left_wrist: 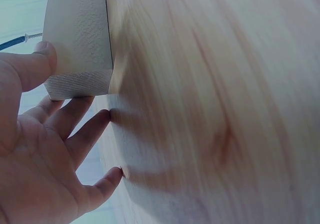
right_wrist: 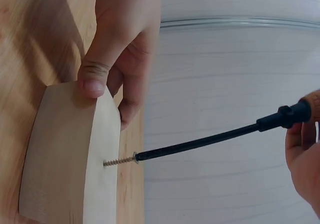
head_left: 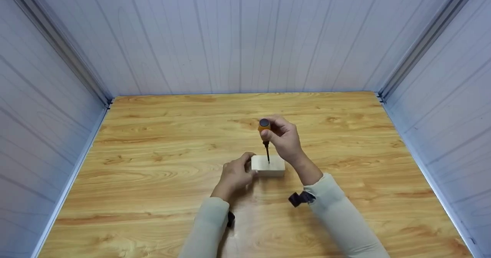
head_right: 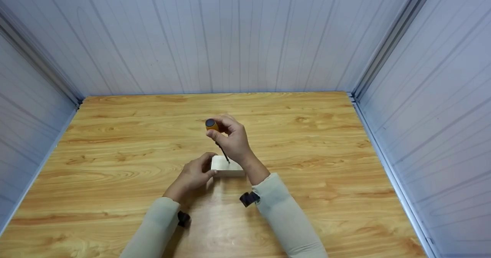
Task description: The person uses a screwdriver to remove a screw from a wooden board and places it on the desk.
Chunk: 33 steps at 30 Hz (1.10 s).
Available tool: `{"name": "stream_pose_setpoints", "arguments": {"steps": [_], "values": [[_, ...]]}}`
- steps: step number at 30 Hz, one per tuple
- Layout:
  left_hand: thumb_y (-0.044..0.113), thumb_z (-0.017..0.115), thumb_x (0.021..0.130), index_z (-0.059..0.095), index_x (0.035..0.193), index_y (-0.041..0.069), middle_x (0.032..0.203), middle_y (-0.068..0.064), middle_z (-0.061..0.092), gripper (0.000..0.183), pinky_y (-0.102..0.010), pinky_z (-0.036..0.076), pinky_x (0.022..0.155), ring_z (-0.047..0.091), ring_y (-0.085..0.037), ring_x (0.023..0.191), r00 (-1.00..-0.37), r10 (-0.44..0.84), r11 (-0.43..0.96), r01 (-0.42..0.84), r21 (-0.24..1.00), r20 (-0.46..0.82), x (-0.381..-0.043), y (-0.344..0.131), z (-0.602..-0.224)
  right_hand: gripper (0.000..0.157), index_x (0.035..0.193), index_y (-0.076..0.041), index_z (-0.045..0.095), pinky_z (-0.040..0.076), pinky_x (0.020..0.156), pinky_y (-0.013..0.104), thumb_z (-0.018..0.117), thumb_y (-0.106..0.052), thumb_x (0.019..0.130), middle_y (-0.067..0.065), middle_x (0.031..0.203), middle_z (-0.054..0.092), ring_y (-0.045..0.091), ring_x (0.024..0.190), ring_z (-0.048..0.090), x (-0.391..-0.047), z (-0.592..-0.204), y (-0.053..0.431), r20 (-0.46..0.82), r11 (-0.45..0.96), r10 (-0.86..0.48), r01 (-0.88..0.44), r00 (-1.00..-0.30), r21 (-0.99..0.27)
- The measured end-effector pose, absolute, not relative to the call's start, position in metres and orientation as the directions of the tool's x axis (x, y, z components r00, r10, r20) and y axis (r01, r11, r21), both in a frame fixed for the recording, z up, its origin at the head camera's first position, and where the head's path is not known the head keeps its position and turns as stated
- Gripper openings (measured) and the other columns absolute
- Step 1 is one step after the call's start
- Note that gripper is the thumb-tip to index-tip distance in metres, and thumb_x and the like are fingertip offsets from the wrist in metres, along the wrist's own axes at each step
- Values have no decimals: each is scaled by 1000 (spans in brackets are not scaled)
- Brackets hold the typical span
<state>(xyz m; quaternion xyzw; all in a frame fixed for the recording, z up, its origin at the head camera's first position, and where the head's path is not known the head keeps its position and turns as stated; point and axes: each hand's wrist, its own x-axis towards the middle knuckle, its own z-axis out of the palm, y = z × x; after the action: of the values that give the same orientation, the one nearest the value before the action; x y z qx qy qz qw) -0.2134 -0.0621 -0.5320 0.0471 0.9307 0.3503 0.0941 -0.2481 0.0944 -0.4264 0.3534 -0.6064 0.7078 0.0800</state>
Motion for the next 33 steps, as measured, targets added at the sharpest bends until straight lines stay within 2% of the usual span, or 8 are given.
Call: {"name": "stream_pose_setpoints", "arguments": {"steps": [4,8,13,17,22,25,27,33], "values": [[43,60,78,42,123,37,111,5,58,48,-43,28,95,52,-25,103,-979,155,751,31,660,-130,-214,-62,-532,35,117,1,41,48,66,36,47,-18,88,30,89,54,29,77,58,-249,-424,95,613,-303,-374,-533,-696,-790],[42,59,78,42,123,36,108,5,59,49,-42,29,93,53,-25,100,-980,158,755,40,654,-123,-214,-63,-532,26,111,2,36,46,70,41,37,-17,93,26,93,50,25,81,56,-248,-424,94,629,-318,-384,-542,-676,-777],[42,59,78,42,122,37,109,5,58,47,-43,30,92,52,-25,101,-981,156,757,43,652,-117,-213,-62,-532,32,107,4,41,45,61,30,55,-13,84,14,91,47,19,73,53,-245,-425,91,652,-166,-332,-639,-681,-751],[41,60,78,43,120,37,110,6,59,46,-44,28,95,52,-24,104,-982,154,751,45,659,-109,-212,-63,-532,38,104,-4,51,48,62,28,70,-8,72,6,92,53,16,72,56,-241,-423,90,665,14,-258,-691,-701,-723],[42,60,78,43,119,40,113,7,57,45,-45,29,94,49,-27,106,-982,141,744,23,668,-123,-211,-62,-531,37,109,-2,52,48,72,32,65,-2,75,9,89,61,18,78,58,-231,-409,93,639,81,-316,-691,-701,-718],[42,61,77,43,120,39,109,7,58,46,-42,29,92,51,-24,100,-982,151,748,35,663,-118,-213,-62,-531,42,117,3,45,48,74,32,58,6,77,11,95,61,17,80,58,-230,-405,97,643,99,-404,-730,-651,-676],[42,60,78,42,120,38,103,7,60,46,-41,28,92,54,-20,93,-981,159,754,46,656,-114,-214,-62,-532,44,120,0,43,48,71,30,56,7,79,10,97,60,16,77,58,-234,-410,100,656,109,-449,-766,-607,-634],[41,60,78,43,120,37,98,6,60,45,-42,28,93,54,-18,90,-980,164,752,49,657,-115,-214,-63,-532,32,116,-14,49,48,67,25,56,-12,84,4,111,50,11,86,54,-236,-413,104,693,307,-426,-814,-581,-493]]}}
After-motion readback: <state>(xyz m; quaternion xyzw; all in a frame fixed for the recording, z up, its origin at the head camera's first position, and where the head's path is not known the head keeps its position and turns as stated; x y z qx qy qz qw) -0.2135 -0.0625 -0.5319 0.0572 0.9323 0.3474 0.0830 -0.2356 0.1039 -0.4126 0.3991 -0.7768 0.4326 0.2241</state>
